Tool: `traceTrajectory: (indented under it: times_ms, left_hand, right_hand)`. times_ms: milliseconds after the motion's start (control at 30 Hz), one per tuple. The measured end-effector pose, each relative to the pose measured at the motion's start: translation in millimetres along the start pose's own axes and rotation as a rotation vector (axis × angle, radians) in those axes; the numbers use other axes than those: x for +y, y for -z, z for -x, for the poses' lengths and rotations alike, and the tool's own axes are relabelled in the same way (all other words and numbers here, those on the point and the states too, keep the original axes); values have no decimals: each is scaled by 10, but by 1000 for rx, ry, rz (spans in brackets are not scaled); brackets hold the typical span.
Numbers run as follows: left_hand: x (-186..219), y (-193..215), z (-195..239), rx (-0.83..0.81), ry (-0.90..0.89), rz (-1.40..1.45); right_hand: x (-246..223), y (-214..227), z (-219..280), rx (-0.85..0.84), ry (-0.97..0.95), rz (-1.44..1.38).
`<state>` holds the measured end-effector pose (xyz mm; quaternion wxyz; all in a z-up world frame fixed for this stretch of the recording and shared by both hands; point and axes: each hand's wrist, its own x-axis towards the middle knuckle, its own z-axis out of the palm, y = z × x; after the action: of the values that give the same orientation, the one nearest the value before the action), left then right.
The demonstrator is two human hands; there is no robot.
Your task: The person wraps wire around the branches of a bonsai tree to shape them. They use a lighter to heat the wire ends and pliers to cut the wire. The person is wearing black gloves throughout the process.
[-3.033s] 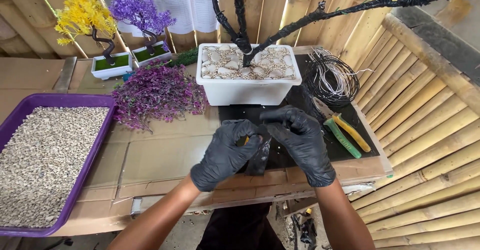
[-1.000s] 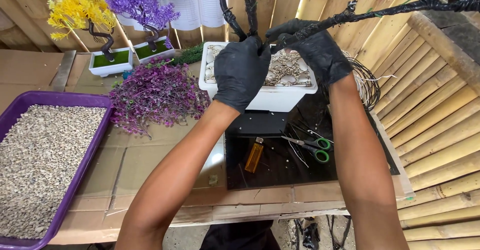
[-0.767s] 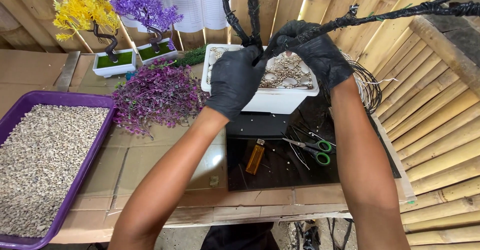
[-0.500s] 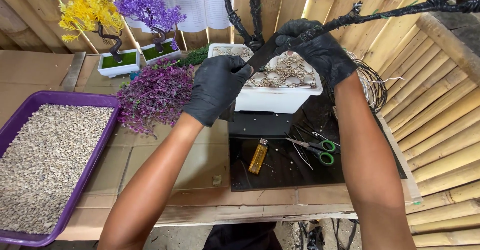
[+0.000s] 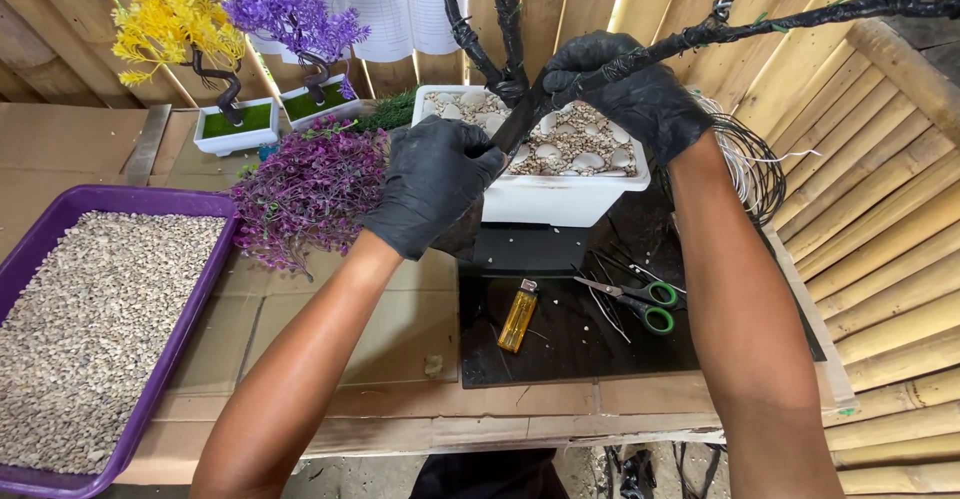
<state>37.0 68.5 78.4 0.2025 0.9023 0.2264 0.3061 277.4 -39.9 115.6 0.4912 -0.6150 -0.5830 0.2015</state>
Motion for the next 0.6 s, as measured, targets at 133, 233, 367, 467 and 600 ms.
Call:
traceTrajectory:
  times_ms: [133, 233, 367, 467, 600]
  left_hand:
    - [-67, -104, -65, -28, 84, -90]
    - [-118, -140, -76, 21, 37, -82]
    - [-160, -198, -72, 34, 8, -137]
    - [-182, -223, -72, 71, -42, -126]
    - [-294, -277, -89, 116, -36, -104]
  right_hand:
    - [153, 89, -78, -67, 56, -18]
    - [320, 158, -108, -104, 174, -161]
    - [147, 119, -119, -108, 245, 175]
    - [16, 37, -110, -56, 164, 331]
    - [34, -35, -118, 6, 62, 372]
